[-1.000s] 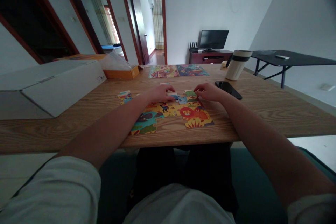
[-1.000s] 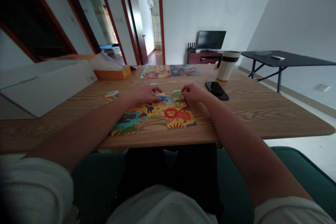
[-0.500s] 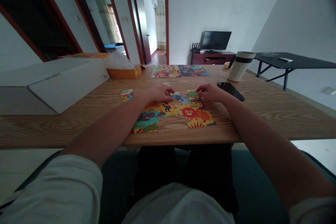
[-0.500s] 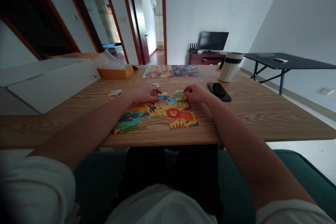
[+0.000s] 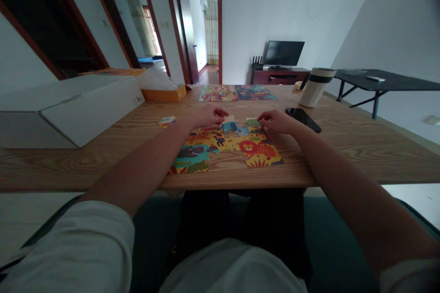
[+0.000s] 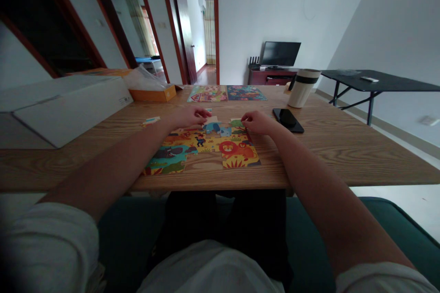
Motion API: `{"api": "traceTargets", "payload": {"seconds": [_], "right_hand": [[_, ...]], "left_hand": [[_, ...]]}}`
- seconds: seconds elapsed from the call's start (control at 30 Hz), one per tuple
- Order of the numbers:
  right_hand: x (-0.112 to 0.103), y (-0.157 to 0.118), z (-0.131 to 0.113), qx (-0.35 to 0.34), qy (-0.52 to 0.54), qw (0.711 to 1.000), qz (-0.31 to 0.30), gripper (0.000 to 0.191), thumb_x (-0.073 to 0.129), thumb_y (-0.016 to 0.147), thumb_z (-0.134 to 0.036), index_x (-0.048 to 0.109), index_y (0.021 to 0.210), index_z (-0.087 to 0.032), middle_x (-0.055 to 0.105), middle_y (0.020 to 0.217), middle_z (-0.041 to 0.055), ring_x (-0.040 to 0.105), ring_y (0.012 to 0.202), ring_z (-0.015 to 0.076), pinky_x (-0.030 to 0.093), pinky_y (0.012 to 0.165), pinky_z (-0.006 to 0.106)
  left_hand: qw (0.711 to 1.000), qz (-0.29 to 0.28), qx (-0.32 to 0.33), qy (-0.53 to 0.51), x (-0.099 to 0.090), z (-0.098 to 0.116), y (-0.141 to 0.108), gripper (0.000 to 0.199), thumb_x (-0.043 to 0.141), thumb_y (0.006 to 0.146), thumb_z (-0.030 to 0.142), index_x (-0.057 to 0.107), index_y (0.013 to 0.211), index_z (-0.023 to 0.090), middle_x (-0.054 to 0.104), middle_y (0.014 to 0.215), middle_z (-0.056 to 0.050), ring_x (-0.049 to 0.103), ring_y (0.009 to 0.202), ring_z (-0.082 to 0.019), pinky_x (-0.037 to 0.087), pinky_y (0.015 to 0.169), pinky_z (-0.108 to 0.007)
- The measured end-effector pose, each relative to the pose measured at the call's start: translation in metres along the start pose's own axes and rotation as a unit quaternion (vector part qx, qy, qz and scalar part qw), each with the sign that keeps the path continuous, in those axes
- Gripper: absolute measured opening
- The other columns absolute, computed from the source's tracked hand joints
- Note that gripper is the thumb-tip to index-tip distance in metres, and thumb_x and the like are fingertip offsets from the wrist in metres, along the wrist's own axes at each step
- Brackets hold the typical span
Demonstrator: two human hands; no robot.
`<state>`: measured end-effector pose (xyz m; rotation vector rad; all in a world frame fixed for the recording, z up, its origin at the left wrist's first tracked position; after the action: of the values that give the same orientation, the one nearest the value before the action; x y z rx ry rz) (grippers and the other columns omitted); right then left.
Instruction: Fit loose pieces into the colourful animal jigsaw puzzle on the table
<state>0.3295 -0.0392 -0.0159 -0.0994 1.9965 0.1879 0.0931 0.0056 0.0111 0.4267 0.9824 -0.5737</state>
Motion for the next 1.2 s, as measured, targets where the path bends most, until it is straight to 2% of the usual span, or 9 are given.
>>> {"api": "traceTargets", "payload": {"seconds": [0.33, 0.53, 0.7, 0.9, 1.03, 1.1, 1.2], "right_hand": [[0.000, 0.000, 0.000, -0.009, -0.001, 1.000, 0.001, 0.023, 0.057, 0.092, -0.021, 0.073, 0.107, -0.016, 0.075, 0.096, 0.0097, 0.067, 0.081, 0.0197, 0.050, 0.073, 0.028], [-0.002, -0.002, -0.004, 0.001, -0.007, 1.000, -0.005, 0.023, 0.056, 0.093, -0.022, 0.073, 0.107, -0.015, 0.076, 0.097, 0.0090, 0.067, 0.081, 0.0186, 0.049, 0.070, 0.026], [-0.001, -0.002, -0.003, 0.000, -0.018, 1.000, -0.009, 0.023, 0.056, 0.093, -0.021, 0.074, 0.107, -0.017, 0.076, 0.099, 0.0080, 0.068, 0.083, 0.0187, 0.050, 0.071, 0.025], [-0.001, -0.001, 0.000, 0.002, -0.012, 1.000, -0.009, 0.024, 0.057, 0.091, -0.021, 0.073, 0.108, -0.017, 0.076, 0.097, 0.0083, 0.068, 0.080, 0.0188, 0.050, 0.071, 0.026], [0.001, -0.001, -0.001, 0.001, -0.007, 1.000, -0.013, 0.025, 0.057, 0.092, -0.021, 0.073, 0.109, -0.015, 0.076, 0.098, 0.0095, 0.068, 0.081, 0.0193, 0.050, 0.071, 0.027], [0.001, 0.000, -0.002, -0.005, -0.009, 1.000, -0.011, 0.025, 0.057, 0.092, -0.020, 0.073, 0.109, -0.015, 0.076, 0.098, 0.0097, 0.068, 0.082, 0.0192, 0.050, 0.072, 0.027], [-0.005, 0.000, 0.001, -0.010, -0.008, 1.000, 0.009, 0.022, 0.058, 0.091, -0.021, 0.074, 0.106, -0.016, 0.076, 0.100, 0.0092, 0.068, 0.084, 0.0189, 0.050, 0.075, 0.026]], "left_hand": [[0.998, -0.019, -0.017, -0.059, 0.002, 0.000, -0.004, 0.033, 0.062, 0.086, 0.023, 0.070, 0.117, 0.017, 0.075, 0.109, -0.007, 0.069, 0.087, -0.016, 0.053, 0.077, -0.026], [0.997, -0.052, -0.005, 0.051, 0.013, 0.002, -0.006, 0.034, 0.062, 0.086, 0.032, 0.072, 0.116, 0.020, 0.075, 0.109, -0.005, 0.069, 0.091, -0.018, 0.052, 0.080, -0.025], [0.990, -0.073, 0.043, 0.116, 0.026, 0.021, -0.010, 0.059, 0.067, 0.081, 0.058, 0.068, 0.128, 0.022, 0.070, 0.124, -0.009, 0.066, 0.108, -0.025, 0.049, 0.093, -0.031], [0.984, -0.098, 0.057, 0.136, 0.035, 0.028, -0.013, 0.052, 0.063, 0.085, 0.051, 0.068, 0.128, 0.022, 0.073, 0.112, -0.008, 0.065, 0.109, -0.026, 0.046, 0.097, -0.034], [0.988, -0.066, 0.064, 0.122, 0.027, 0.029, -0.013, 0.055, 0.069, 0.080, 0.047, 0.065, 0.128, 0.023, 0.067, 0.126, -0.008, 0.064, 0.108, -0.024, 0.049, 0.093, -0.032], [0.992, -0.035, 0.062, 0.100, 0.016, 0.028, -0.013, 0.052, 0.071, 0.078, 0.043, 0.064, 0.126, 0.023, 0.067, 0.123, -0.007, 0.063, 0.107, -0.023, 0.050, 0.091, -0.031], [0.998, 0.019, 0.053, 0.040, -0.009, 0.019, -0.013, 0.043, 0.066, 0.082, 0.034, 0.064, 0.123, 0.020, 0.069, 0.110, -0.008, 0.065, 0.095, -0.020, 0.052, 0.083, -0.030]]}}
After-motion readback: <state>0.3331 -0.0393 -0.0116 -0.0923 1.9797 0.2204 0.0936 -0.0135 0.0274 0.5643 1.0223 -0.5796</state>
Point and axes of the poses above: each hand's wrist, its own y-axis towards the middle knuckle, its own x-axis out of the palm, z = x × y, the point moved 8 cm from there along y, towards the middle knuckle
